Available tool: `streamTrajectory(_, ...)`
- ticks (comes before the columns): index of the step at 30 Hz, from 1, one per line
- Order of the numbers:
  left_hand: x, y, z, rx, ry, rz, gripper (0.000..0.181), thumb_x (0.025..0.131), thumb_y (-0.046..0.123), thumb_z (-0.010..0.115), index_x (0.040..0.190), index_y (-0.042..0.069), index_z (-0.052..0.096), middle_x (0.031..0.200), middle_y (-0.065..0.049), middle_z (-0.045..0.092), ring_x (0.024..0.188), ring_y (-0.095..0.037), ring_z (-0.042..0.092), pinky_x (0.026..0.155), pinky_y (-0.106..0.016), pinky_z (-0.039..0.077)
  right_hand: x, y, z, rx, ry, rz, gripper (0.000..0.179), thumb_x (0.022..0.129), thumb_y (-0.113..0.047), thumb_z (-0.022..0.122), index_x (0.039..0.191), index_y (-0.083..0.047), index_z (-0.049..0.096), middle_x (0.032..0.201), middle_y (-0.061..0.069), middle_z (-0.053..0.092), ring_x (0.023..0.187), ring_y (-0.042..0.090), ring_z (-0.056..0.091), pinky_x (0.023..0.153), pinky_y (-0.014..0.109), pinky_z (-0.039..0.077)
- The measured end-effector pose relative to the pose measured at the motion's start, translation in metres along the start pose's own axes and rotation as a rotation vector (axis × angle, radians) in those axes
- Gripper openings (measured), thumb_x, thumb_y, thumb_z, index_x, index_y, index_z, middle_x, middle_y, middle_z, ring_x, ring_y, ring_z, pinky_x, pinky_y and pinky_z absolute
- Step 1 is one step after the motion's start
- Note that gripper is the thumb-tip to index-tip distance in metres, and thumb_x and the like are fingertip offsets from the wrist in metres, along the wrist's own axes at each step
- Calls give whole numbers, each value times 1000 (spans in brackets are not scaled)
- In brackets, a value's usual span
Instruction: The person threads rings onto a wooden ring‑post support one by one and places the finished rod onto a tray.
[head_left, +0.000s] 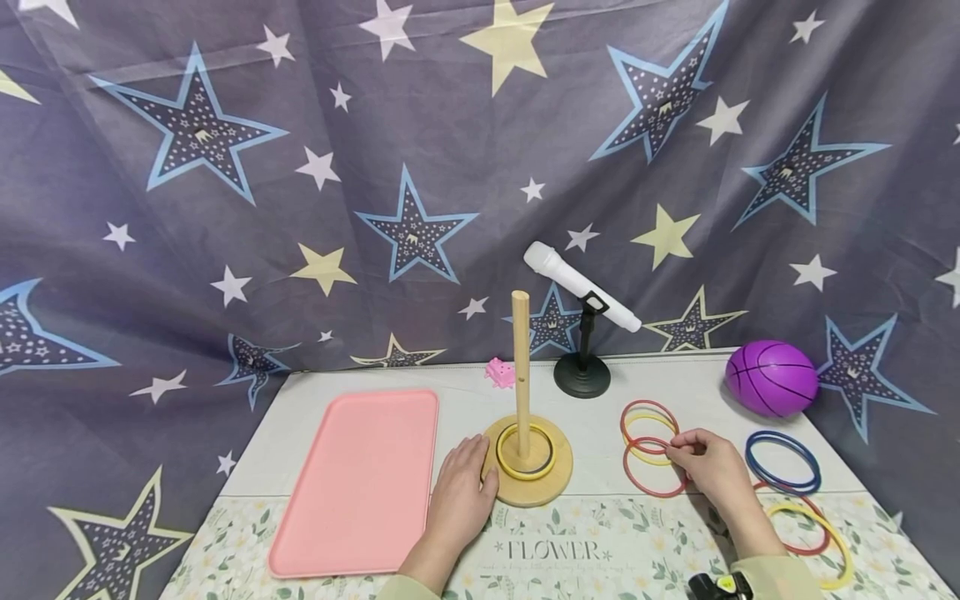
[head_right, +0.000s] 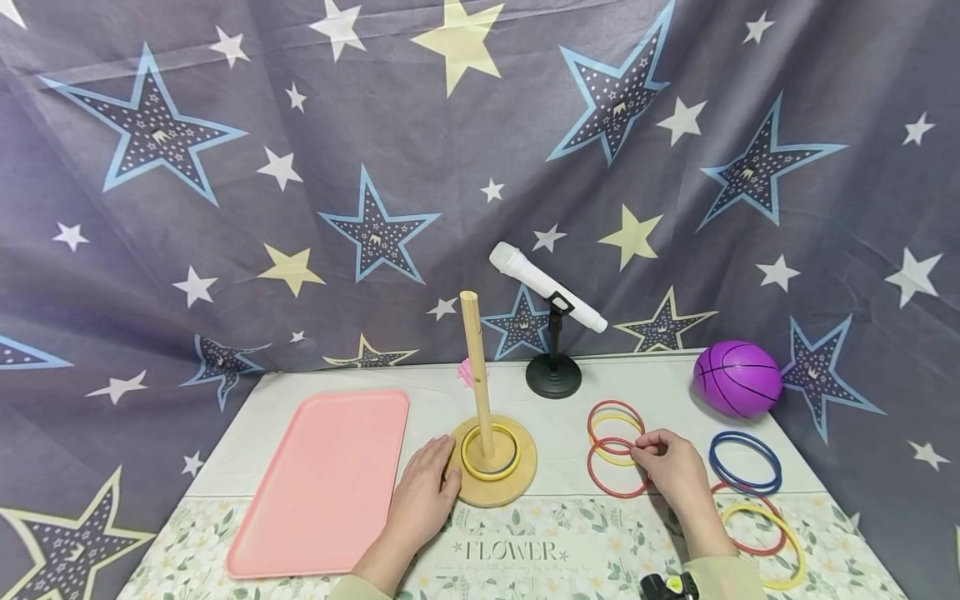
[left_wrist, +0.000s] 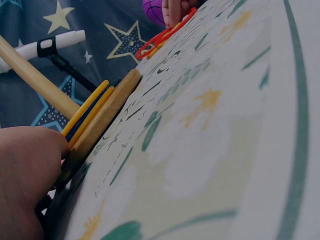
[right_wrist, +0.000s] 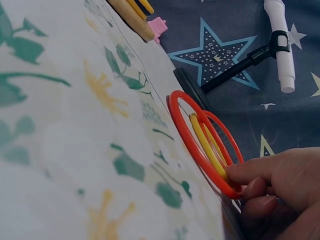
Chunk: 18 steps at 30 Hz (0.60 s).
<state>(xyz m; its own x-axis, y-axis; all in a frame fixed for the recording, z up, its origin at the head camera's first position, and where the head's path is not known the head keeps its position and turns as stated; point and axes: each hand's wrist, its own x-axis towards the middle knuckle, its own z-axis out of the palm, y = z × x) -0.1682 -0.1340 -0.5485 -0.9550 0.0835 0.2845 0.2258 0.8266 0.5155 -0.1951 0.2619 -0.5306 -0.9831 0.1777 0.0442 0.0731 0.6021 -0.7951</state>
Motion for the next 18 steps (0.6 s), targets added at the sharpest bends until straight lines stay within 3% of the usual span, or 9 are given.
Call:
streamTrajectory(9, -1, 0, -1, -4, -1, 1, 54, 108, 18, 66, 156, -5, 58, 162, -23, 55, 156, -42, 45, 132, -59, 30, 0, -2, 1, -44, 1, 38, 23, 100, -22, 81, 106, -1, 77, 81, 2, 69, 68, 18, 62, 55, 28, 47)
streamTrajectory(18, 0, -2, 1, -7, -7, -7, 55, 108, 21, 65, 157, -3, 57, 163, -21, 54, 157, -41, 44, 133, -57, 28, 0, -1, 1, 10, -1, 73, 24, 101, -24, 80, 106, -1, 78, 76, 1, 66, 66, 18, 60, 52, 28, 48)
